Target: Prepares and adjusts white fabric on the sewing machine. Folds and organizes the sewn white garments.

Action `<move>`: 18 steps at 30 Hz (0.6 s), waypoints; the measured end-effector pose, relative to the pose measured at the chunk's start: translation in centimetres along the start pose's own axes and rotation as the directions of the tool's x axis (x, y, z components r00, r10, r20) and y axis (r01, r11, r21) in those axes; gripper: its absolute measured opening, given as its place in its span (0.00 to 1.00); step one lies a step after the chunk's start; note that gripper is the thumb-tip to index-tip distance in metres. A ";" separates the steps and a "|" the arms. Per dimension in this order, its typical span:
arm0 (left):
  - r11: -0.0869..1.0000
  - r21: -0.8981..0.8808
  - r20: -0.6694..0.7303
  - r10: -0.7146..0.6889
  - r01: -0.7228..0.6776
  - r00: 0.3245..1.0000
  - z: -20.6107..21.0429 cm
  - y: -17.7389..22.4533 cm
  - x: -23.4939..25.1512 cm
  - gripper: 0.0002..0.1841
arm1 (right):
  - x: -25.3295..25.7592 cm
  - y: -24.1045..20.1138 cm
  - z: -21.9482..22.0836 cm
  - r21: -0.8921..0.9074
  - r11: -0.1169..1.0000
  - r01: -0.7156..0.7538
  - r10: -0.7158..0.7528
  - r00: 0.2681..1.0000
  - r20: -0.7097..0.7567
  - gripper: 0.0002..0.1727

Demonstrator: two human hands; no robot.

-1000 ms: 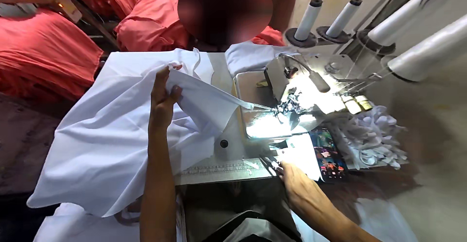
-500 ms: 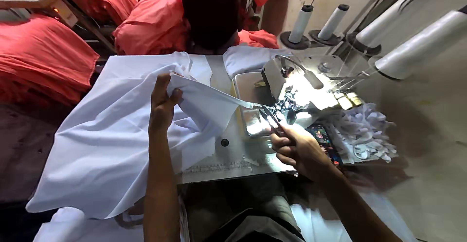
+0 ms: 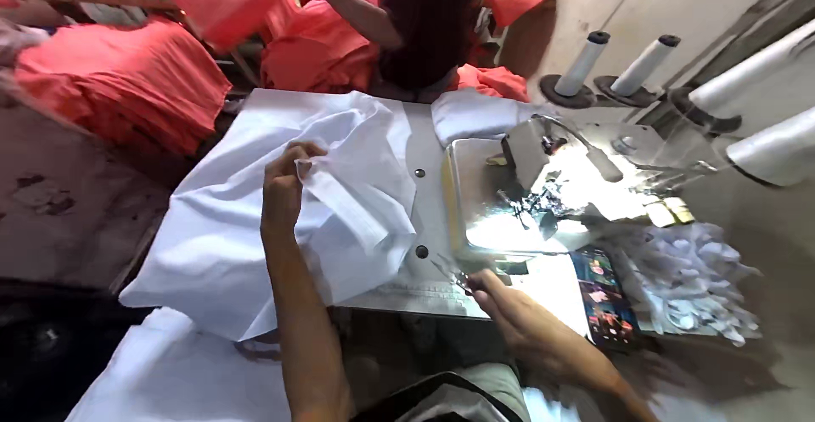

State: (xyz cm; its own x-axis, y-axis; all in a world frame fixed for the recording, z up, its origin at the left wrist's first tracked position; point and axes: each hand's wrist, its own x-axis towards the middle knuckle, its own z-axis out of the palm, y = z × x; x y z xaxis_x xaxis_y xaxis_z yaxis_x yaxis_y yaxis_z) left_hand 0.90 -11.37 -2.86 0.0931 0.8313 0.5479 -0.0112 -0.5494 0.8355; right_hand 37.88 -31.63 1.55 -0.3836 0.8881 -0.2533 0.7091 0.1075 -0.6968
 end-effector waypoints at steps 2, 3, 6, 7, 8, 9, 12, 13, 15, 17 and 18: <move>0.956 0.209 -0.165 -0.173 0.205 0.971 -1.5 0.1 -2.6 0.13 | 0.2 0.6 2.3 -0.151 0.986 -0.068 0.057 0.995 -0.077 0.19; 0.915 0.244 -0.243 -0.264 0.322 0.933 -1.9 0.2 -3.5 0.17 | 0.4 1.1 3.4 -0.210 0.972 -0.101 0.073 0.988 -0.139 0.20; 0.871 0.114 -0.359 -0.413 0.478 0.837 -2.1 1.5 -5.8 0.26 | 1.3 1.7 5.4 -0.406 0.889 -0.212 0.070 0.939 -0.338 0.23; 0.873 0.053 -0.385 -0.430 0.485 0.817 -1.8 2.1 -6.7 0.26 | 1.5 1.4 5.5 -0.459 0.851 -0.254 0.067 0.920 -0.385 0.24; 0.866 0.019 -0.408 -0.450 0.500 0.794 -1.4 2.8 -7.5 0.26 | 1.5 1.0 5.4 -0.504 0.810 -0.298 0.078 0.908 -0.411 0.23; 0.849 0.013 -0.420 -0.475 0.529 0.773 -0.8 3.4 -8.2 0.26 | 1.3 0.3 5.1 -0.548 0.767 -0.335 0.093 0.903 -0.420 0.23; 0.758 0.129 -0.387 -0.554 0.639 0.737 1.4 5.0 -9.7 0.30 | 0.2 -2.4 3.6 -0.616 0.750 -0.242 -0.014 0.925 -0.381 0.21; 0.720 0.205 -0.374 -0.568 0.663 0.733 2.1 5.3 -10.1 0.32 | 0.1 -3.7 2.9 -0.622 0.765 -0.167 -0.084 0.932 -0.353 0.20; 0.657 0.313 -0.369 -0.581 0.686 0.725 3.2 5.3 -10.4 0.34 | 1.4 -6.9 1.3 -0.647 0.762 -0.020 -0.240 0.920 -0.311 0.16; 0.626 0.346 -0.372 -0.593 0.699 0.714 3.8 5.1 -10.7 0.31 | 5.0 -10.7 -0.5 -0.629 0.772 0.091 -0.320 0.911 -0.261 0.14; 0.619 0.371 -0.373 -0.583 0.692 0.722 3.9 5.0 -10.9 0.27 | 7.6 -12.3 -1.3 -0.615 0.779 0.120 -0.338 0.907 -0.251 0.13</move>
State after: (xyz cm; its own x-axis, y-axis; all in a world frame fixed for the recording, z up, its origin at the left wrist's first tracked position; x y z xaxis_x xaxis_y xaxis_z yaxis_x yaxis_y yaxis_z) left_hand 3.75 -23.48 -4.82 -0.2979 0.9516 -0.0759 0.4269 0.2039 0.8810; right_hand 26.94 -25.62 9.06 -0.4392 0.8813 0.1743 0.8704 0.4655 -0.1604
